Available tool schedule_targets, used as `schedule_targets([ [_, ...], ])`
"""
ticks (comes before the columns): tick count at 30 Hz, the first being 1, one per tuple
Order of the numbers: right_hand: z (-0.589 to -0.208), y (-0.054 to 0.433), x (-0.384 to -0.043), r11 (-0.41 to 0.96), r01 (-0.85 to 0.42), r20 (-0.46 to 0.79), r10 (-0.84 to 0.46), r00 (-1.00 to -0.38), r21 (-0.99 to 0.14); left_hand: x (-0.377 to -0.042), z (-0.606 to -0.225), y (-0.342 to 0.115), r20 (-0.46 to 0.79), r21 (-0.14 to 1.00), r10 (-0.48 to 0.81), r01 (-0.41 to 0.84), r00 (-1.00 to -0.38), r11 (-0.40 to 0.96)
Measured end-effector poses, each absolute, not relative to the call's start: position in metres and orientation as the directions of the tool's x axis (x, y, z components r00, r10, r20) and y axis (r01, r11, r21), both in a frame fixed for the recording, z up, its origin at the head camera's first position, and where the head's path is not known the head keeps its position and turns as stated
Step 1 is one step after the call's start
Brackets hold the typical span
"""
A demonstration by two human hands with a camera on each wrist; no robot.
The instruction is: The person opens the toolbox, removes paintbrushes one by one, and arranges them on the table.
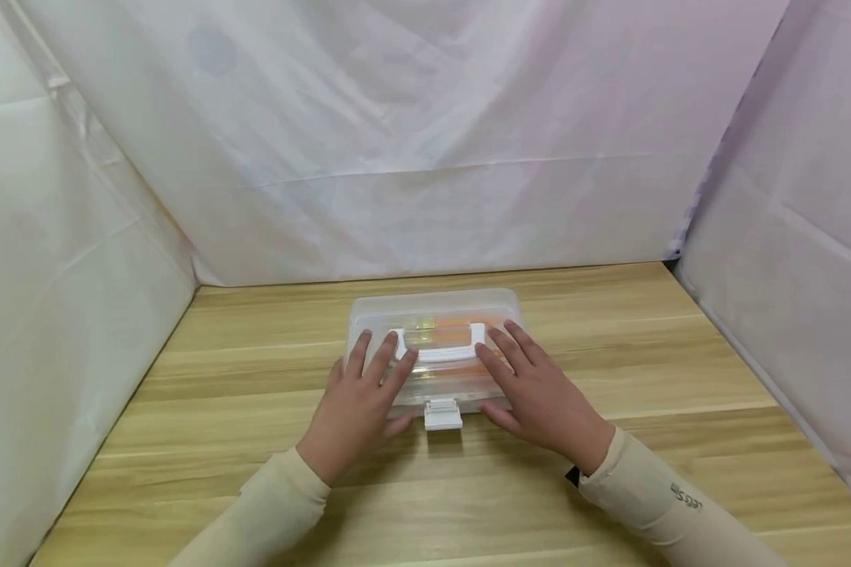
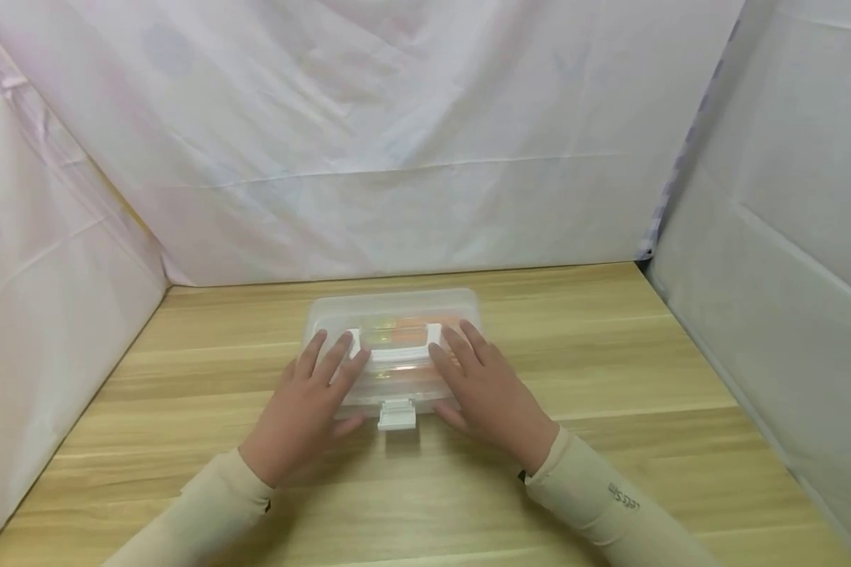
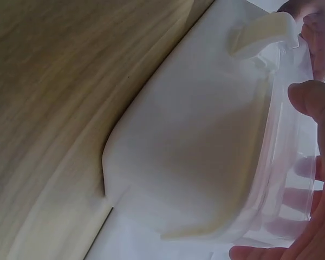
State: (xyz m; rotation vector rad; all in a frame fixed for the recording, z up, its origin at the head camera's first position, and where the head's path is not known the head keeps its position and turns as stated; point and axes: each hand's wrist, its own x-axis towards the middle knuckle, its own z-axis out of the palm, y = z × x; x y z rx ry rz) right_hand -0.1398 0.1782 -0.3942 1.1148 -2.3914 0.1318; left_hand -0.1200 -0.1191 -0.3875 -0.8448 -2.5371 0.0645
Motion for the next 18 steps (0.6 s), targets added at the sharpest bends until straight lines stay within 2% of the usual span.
schedule_targets([
  [5,-0.395,0.180,-0.138,0.661,-0.737,0.513,-0.685,-0.517,0.141,-0.118,-0.389,-0.115,0.432,-0.192,0.599,0.580,-0.675,0.792],
  [12,-0.389,0.180,-0.138,0.693,-0.704,0.540,-0.657,-0.526,0.157,-0.125,-0.380,-0.115,0.488,-0.173,0.603,0.607,-0.631,0.776],
  [18,-0.383,0.181,-0.140,0.709,-0.674,0.579,-0.643,-0.501,0.205,-0.129,-0.368,-0.120,0.501,-0.177,0.630,0.642,-0.593,0.746],
])
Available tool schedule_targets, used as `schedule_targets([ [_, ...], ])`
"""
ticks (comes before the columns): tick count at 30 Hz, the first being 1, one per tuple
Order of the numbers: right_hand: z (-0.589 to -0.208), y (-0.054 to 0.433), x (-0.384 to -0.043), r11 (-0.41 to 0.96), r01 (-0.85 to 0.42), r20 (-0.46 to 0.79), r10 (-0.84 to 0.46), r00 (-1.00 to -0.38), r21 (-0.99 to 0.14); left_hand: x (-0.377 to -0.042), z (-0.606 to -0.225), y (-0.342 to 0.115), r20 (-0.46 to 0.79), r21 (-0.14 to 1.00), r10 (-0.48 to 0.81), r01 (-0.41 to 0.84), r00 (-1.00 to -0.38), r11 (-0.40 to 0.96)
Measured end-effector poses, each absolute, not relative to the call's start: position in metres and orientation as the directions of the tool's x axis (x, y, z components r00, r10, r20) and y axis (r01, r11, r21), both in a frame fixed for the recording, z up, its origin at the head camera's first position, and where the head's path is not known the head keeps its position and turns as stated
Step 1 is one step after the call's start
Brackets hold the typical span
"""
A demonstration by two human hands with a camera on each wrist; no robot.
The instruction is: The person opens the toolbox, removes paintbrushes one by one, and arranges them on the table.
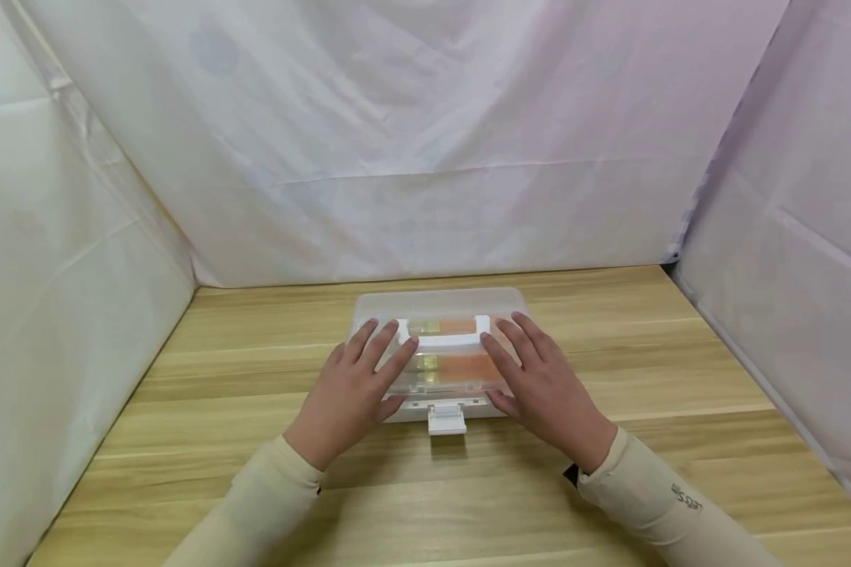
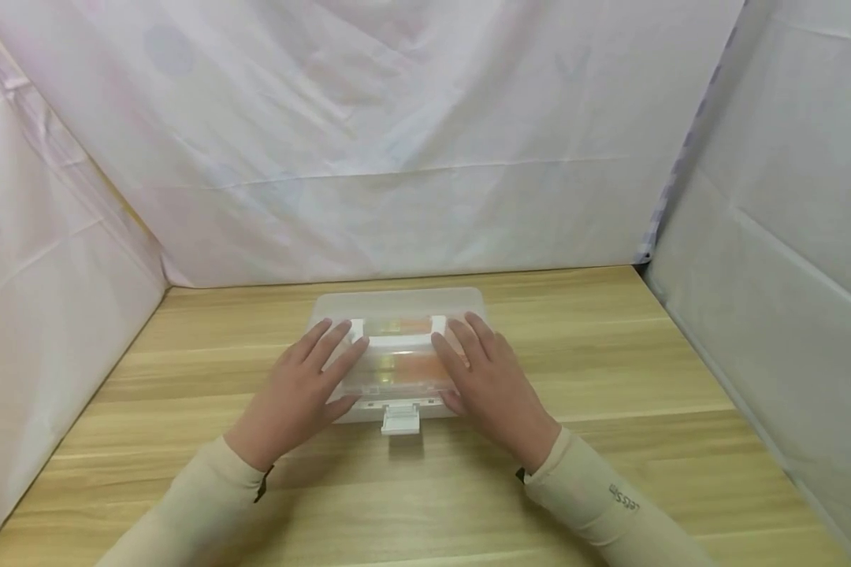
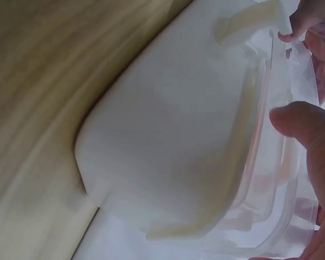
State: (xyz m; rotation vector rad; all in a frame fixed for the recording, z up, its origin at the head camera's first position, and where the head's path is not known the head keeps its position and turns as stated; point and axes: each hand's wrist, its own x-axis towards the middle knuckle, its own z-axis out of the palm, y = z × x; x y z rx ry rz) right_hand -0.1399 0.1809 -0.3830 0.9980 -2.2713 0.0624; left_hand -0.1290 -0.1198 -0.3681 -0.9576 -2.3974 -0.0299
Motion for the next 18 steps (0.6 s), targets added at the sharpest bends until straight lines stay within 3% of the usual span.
schedule_targets([
  [11,-0.373,0.192,-0.139,0.707,-0.678,0.628,-0.624,-0.464,0.200,-0.133,-0.352,-0.121,0.595,-0.190,0.596,0.626,-0.539,0.756],
  [18,-0.367,0.194,-0.142,0.686,-0.673,0.686,-0.631,-0.363,0.275,-0.132,-0.353,-0.117,0.657,-0.195,0.552,0.592,-0.513,0.782],
])
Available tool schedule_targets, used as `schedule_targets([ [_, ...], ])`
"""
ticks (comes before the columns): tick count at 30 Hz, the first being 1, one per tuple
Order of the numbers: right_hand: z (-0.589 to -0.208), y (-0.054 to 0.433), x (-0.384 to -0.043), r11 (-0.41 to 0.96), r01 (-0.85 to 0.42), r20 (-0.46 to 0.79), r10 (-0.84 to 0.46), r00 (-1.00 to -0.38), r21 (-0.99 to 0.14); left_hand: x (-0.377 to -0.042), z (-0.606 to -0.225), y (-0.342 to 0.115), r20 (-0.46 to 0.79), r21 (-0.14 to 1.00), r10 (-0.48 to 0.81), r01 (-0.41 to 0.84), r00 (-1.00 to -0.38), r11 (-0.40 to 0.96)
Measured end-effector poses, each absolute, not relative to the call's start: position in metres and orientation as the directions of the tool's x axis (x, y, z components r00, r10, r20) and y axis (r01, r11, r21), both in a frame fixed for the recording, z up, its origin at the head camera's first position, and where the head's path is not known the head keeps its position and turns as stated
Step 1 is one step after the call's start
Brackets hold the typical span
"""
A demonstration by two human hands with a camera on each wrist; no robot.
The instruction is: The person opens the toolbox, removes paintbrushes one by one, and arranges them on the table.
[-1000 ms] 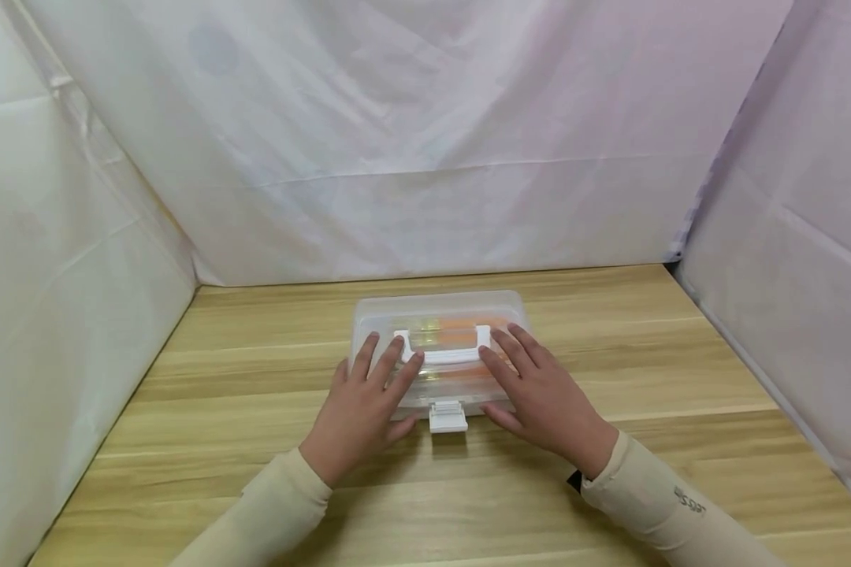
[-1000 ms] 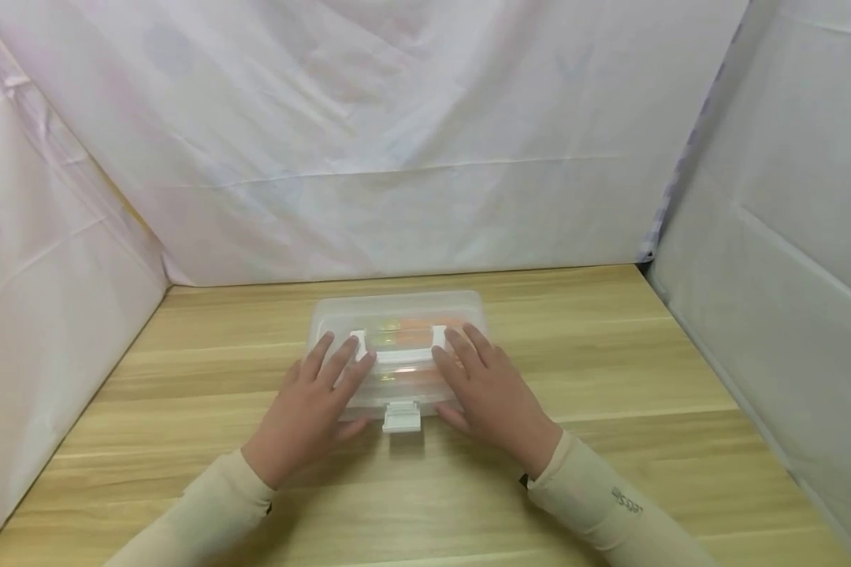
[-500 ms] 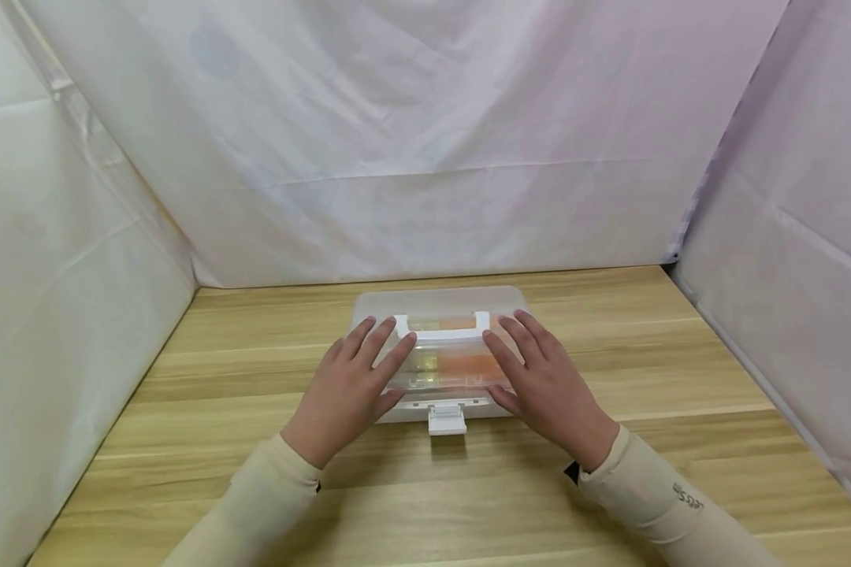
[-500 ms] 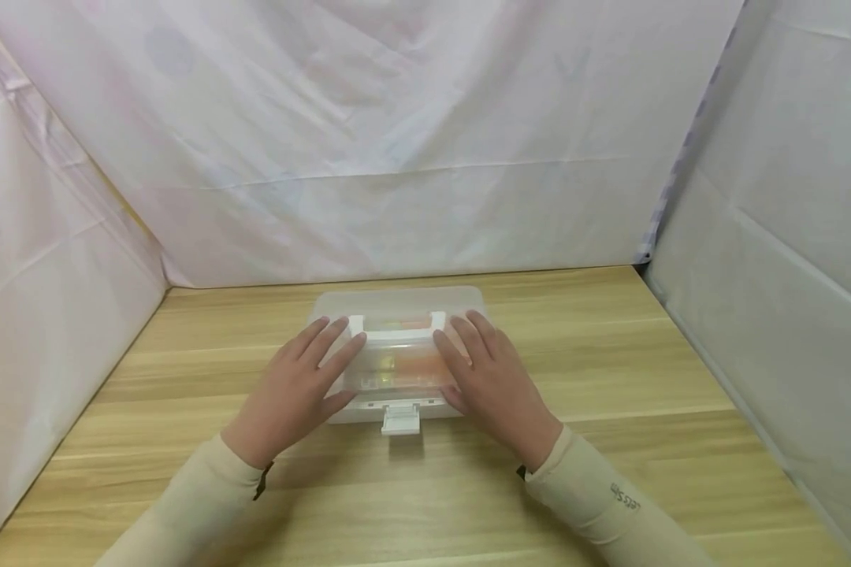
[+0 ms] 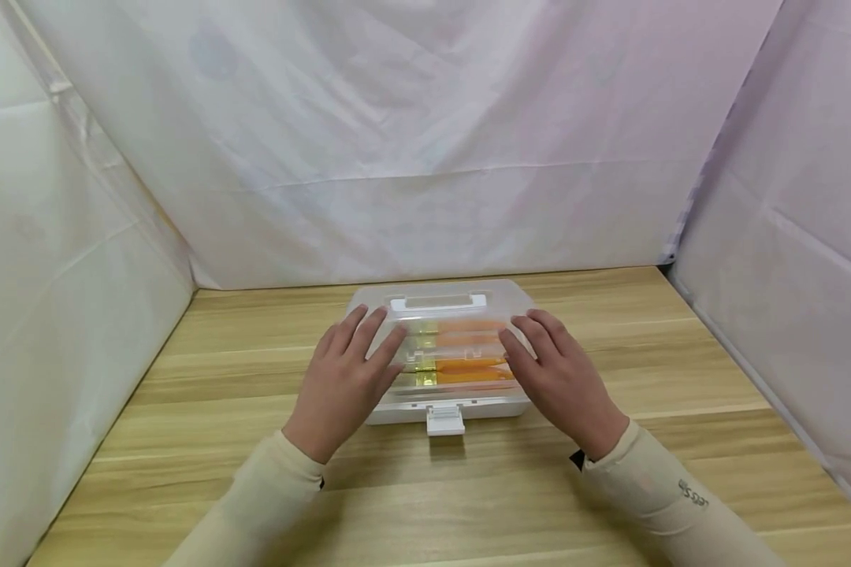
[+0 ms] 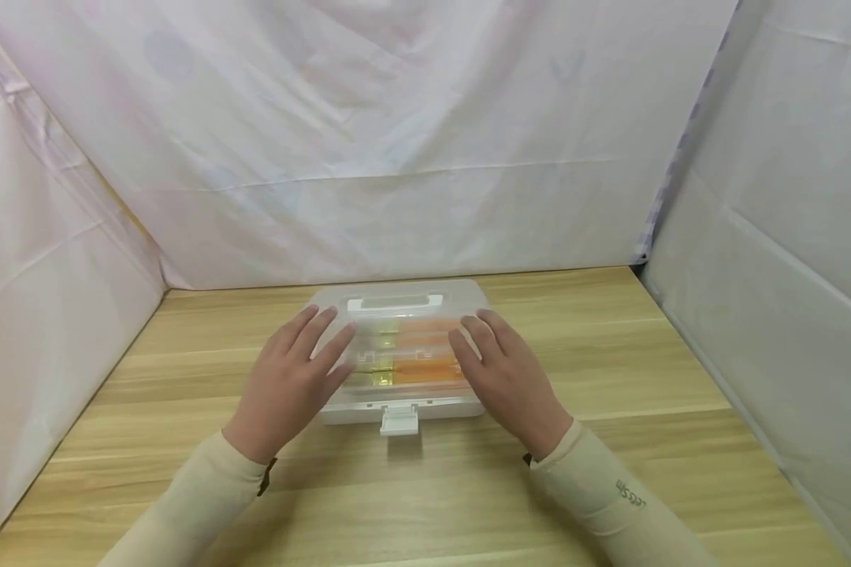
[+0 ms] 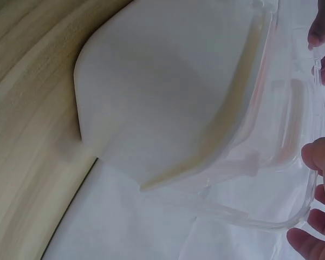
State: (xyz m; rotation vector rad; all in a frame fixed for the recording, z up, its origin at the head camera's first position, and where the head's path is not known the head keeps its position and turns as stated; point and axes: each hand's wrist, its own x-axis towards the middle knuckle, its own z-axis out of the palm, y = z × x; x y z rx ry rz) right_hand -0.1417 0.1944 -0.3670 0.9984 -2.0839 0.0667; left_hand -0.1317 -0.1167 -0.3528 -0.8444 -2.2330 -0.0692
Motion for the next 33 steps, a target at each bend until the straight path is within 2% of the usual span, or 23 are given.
schedule_targets([
  [4,-0.364,0.192,-0.145,0.683,-0.672,0.720,-0.617,-0.319,0.287,-0.128,-0.358,-0.120,0.670,-0.192,0.552,0.603,-0.496,0.774],
  [7,-0.361,0.192,-0.148,0.685,-0.670,0.732,-0.608,-0.309,0.286,-0.126,-0.364,-0.126,0.664,-0.190,0.559,0.611,-0.497,0.769],
  [17,-0.343,0.195,-0.160,0.715,-0.654,0.691,-0.604,-0.397,0.250,-0.121,-0.378,-0.135,0.626,-0.156,0.534,0.581,-0.567,0.799],
  [28,-0.317,0.194,-0.192,0.716,-0.677,0.684,-0.581,-0.440,0.172,-0.123,-0.387,-0.140,0.598,-0.120,0.476,0.515,-0.645,0.849],
  [33,-0.306,0.189,-0.208,0.707,-0.695,0.669,-0.579,-0.466,0.128,-0.125,-0.394,-0.143,0.606,-0.091,0.461,0.519,-0.648,0.850],
])
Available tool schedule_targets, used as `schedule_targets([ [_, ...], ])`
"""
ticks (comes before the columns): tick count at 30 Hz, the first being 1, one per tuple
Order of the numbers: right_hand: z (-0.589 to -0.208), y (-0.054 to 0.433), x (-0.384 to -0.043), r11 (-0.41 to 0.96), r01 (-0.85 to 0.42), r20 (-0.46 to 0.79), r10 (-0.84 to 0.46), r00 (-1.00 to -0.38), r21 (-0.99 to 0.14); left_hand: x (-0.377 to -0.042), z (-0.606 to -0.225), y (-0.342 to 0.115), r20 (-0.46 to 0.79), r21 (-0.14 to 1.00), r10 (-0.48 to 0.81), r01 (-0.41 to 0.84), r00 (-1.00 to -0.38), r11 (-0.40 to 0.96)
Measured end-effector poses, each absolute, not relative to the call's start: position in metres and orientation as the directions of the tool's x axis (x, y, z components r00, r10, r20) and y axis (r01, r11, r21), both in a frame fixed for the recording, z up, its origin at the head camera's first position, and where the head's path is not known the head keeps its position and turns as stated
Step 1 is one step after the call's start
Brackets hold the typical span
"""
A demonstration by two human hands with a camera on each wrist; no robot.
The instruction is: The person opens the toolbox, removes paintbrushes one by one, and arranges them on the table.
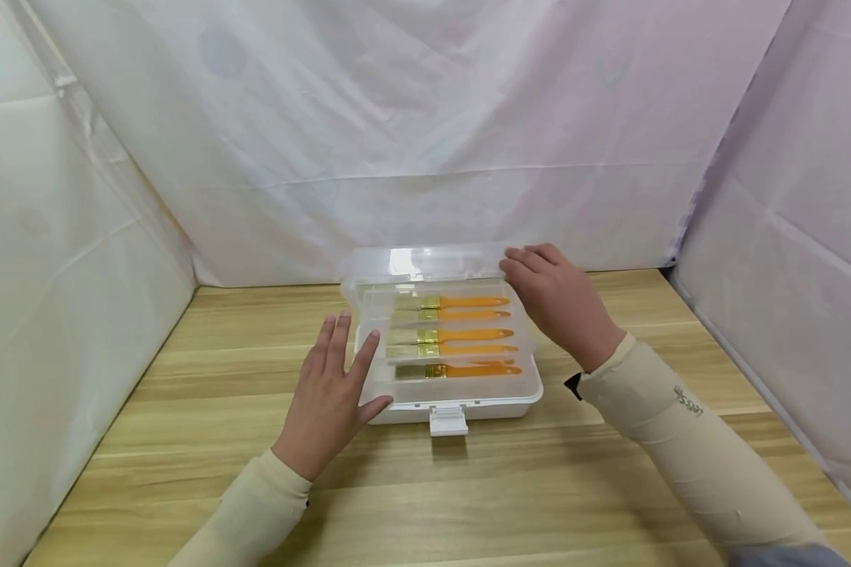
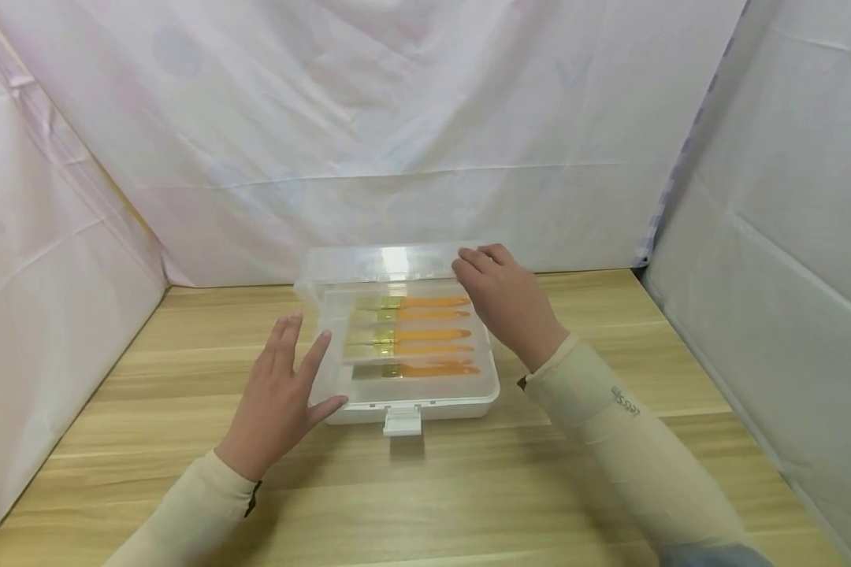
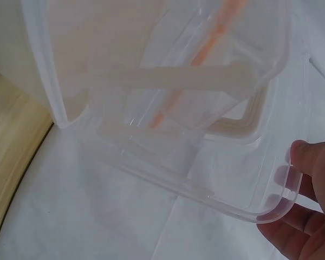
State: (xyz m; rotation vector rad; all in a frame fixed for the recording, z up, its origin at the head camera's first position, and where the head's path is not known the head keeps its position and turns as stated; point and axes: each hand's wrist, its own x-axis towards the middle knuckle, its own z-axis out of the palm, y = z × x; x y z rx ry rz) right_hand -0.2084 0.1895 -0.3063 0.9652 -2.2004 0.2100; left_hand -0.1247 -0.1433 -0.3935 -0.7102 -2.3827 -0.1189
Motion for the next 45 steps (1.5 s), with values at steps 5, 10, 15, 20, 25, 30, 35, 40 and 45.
schedule_targets([
  [5,-0.302,0.188,-0.225,0.731,-0.678,0.651,-0.550,-0.523,0.073,-0.125,-0.396,-0.145,0.592,-0.077,0.464,0.527,-0.659,0.846],
  [10,-0.297,0.188,-0.237,0.737,-0.676,0.616,-0.520,-0.592,-0.027,-0.125,-0.396,-0.145,0.580,-0.060,0.463,0.532,-0.670,0.845],
  [15,-0.299,0.192,-0.249,0.743,-0.656,0.520,-0.511,-0.685,-0.134,-0.125,-0.398,-0.144,0.579,-0.053,0.466,0.539,-0.669,0.841],
  [20,-0.310,0.198,-0.257,0.746,-0.640,0.452,-0.513,-0.730,-0.186,-0.126,-0.400,-0.143,0.593,-0.046,0.464,0.549,-0.657,0.835],
  [25,-0.315,0.203,-0.264,0.718,-0.639,0.445,-0.493,-0.748,-0.278,-0.126,-0.401,-0.143,0.598,-0.041,0.462,0.551,-0.655,0.834],
  [30,-0.316,0.208,-0.271,0.696,-0.593,0.380,-0.462,-0.801,-0.404,-0.126,-0.400,-0.144,0.593,-0.040,0.459,0.545,-0.661,0.837],
  [35,-0.318,0.210,-0.275,0.675,-0.558,0.349,-0.436,-0.829,-0.483,-0.126,-0.402,-0.144,0.577,0.000,0.444,0.544,-0.685,0.839],
  [40,-0.319,0.210,-0.276,0.667,-0.570,0.390,-0.420,-0.820,-0.480,-0.127,-0.407,-0.144,0.551,0.068,0.422,0.543,-0.720,0.837],
  [45,-0.320,0.210,-0.278,0.669,-0.570,0.411,-0.403,-0.818,-0.478,-0.128,-0.415,-0.144,0.571,0.100,0.429,0.577,-0.700,0.810],
])
